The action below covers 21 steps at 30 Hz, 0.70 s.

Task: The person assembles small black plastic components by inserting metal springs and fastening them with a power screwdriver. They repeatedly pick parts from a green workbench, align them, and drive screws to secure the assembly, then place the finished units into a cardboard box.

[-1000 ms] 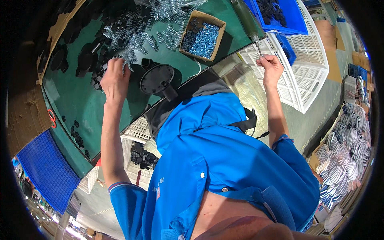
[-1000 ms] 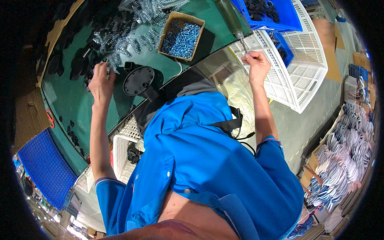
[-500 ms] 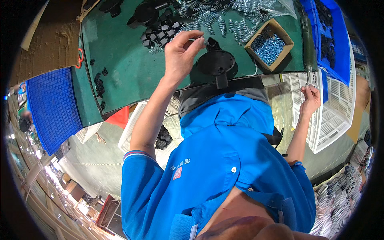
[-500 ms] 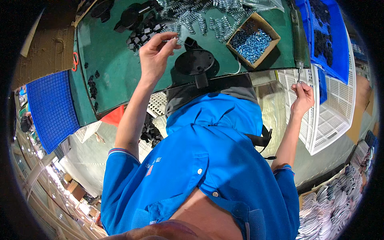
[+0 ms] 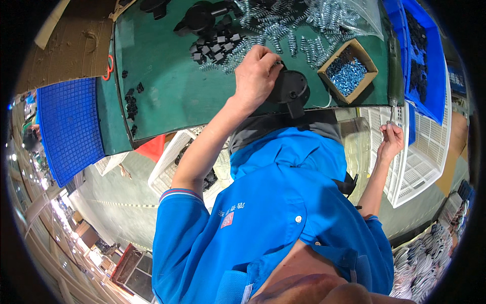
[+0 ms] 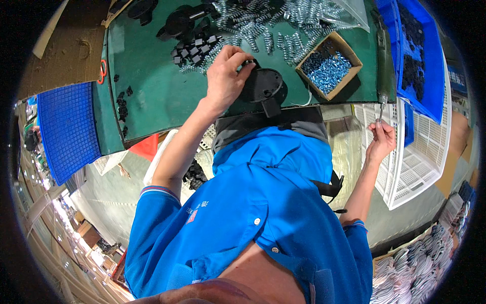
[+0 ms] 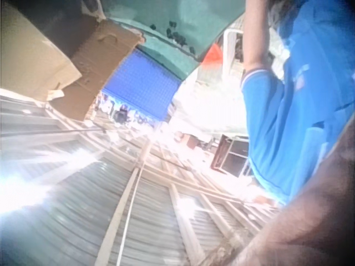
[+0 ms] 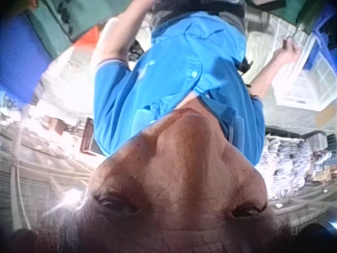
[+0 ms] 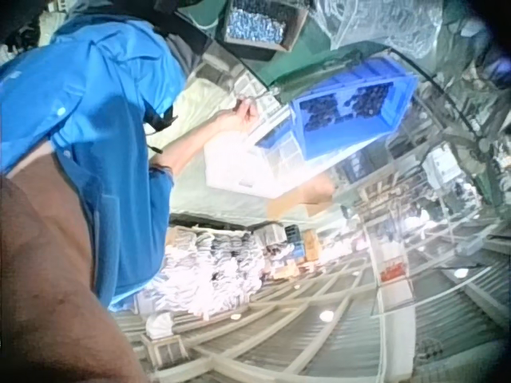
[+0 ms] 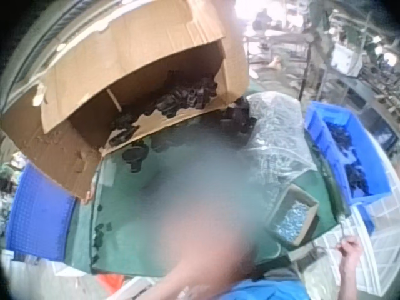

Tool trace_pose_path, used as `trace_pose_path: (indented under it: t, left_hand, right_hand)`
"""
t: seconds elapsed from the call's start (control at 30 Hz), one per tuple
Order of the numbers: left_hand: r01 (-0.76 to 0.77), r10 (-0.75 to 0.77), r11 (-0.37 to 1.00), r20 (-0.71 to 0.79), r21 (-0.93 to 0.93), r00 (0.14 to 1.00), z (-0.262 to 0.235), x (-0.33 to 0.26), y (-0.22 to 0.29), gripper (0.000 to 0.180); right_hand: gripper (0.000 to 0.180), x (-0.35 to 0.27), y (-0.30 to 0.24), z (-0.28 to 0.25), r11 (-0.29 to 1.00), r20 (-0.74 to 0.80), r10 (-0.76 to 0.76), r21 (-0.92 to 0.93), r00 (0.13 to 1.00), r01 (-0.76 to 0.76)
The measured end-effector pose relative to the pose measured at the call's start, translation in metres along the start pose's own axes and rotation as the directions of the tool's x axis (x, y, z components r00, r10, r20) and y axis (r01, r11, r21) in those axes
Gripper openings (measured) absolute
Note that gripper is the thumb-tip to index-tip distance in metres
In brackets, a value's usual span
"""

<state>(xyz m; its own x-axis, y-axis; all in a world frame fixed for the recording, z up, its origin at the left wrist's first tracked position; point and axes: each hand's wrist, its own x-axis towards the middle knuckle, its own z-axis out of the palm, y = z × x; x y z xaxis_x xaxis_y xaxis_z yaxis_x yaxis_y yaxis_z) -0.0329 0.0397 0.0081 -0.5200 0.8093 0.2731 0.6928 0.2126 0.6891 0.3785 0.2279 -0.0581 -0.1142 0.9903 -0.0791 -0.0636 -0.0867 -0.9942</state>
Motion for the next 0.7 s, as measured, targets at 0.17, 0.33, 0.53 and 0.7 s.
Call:
trace_pose_path:
  t: [0.17, 0.33, 0.53, 0.7]
  left_hand:
    - [0.025, -0.024, 0.998, -0.020, 0.058, 1.000, -0.002, -0.003, 0.008, 0.030]
    - [0.078, -0.062, 0.991, -0.142, 0.111, 0.988, -0.021, -0.012, -0.021, 0.026]
    - [0.034, 0.053, 0.926, -0.218, 0.376, 0.975, -0.049, 0.005, -0.063, 0.015]
    - [-0.096, 0.198, 0.866, -0.161, 0.491, 0.967, -0.041, 0.024, -0.074, 0.020]
  right_hand:
    - [0.007, 0.001, 0.001, 0.002, 1.000, 0.012, 0.003, -0.011, 1.000, -0.003]
    - [0.007, -0.002, 0.004, 0.007, 1.000, 0.003, -0.018, 0.024, 1.000, 0.018]
    - [0.006, 0.000, 0.009, 0.008, 0.988, -0.013, 0.022, 0.153, 1.000, -0.020]
    - [0.007, -0.001, 0.008, 0.010, 0.989, -0.048, 0.064, 0.137, 0.997, -0.057]
